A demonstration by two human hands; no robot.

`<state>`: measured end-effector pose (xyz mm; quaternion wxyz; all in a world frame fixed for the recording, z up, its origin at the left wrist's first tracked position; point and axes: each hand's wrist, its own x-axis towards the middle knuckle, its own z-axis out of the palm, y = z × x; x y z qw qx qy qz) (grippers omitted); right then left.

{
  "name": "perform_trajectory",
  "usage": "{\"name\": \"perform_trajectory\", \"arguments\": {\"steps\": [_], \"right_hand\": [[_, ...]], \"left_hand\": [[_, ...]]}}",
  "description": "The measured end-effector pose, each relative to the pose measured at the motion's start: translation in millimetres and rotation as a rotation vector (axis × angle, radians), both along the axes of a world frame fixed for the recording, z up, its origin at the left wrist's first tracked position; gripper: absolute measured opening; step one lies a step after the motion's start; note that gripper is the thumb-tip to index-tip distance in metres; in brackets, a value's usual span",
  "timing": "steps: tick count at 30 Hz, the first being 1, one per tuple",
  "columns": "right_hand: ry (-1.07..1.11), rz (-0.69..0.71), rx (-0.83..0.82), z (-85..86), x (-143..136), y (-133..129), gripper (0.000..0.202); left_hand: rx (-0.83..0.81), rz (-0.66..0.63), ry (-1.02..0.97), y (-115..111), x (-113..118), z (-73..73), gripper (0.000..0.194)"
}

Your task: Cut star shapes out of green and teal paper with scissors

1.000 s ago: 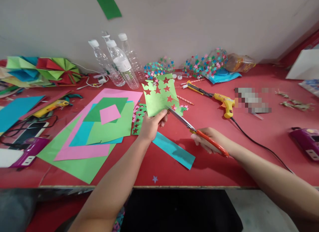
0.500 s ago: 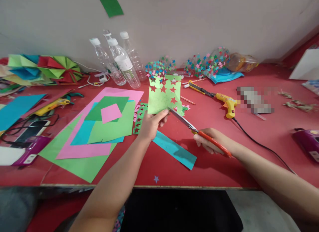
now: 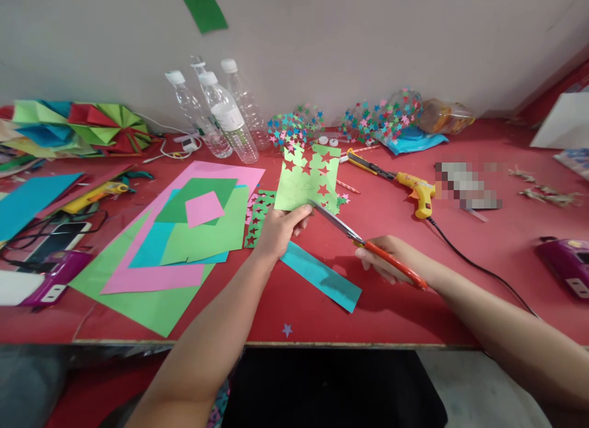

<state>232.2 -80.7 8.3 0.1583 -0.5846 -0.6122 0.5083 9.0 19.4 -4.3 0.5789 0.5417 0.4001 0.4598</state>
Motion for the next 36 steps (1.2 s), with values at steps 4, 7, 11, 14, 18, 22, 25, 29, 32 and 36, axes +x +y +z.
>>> {"name": "perform_trajectory", "arguments": {"steps": [4, 7, 11, 14, 18, 22, 25, 29, 32, 36], "right_hand": [[-0.017, -0.001, 0.004, 5.0, -2.0, 0.0, 0.049], [-0.026, 0.002, -0.002, 11.2, -3.6, -0.5, 0.049], [-0.028, 0.002, -0.008, 14.3, -4.6, -0.7, 0.048], [-0.028, -0.001, -0.007, 12.8, -4.8, 0.2, 0.049], [-0.010, 0.000, -0.006, 8.5, -4.6, 2.2, 0.052], [0.037, -0.015, -0.008, 4.4, -5.7, 2.9, 0.053], [0.070, -0.030, -0.037, 3.5, -8.4, 1.4, 0.054], [0.116, -0.031, -0.038, 3.8, -13.6, -3.4, 0.056], [0.141, -0.021, -0.022, 3.2, -18.1, -7.8, 0.059], [0.216, -0.007, -0.018, 2.8, -23.8, -11.5, 0.063]], "left_hand": [[0.001, 0.000, -0.016, 0.0, 0.4, -0.1, 0.022], [-0.007, -0.008, -0.021, 0.4, 0.3, -0.4, 0.022], [-0.018, -0.011, -0.023, 0.5, 0.6, -0.1, 0.022], [-0.026, -0.002, -0.026, 0.0, 2.0, 0.1, 0.022], [-0.017, 0.012, -0.044, -1.5, 5.0, -2.0, 0.020], [0.034, 0.026, -0.053, -4.3, 7.7, -4.6, 0.024], [0.099, 0.063, -0.024, -7.1, 9.0, -4.6, 0.025], [0.145, 0.107, -0.019, -12.2, 12.6, -5.0, 0.031], [0.129, 0.134, -0.051, -16.7, 17.5, -7.5, 0.035], [0.062, 0.170, -0.098, -21.4, 23.5, -12.6, 0.036]]}}
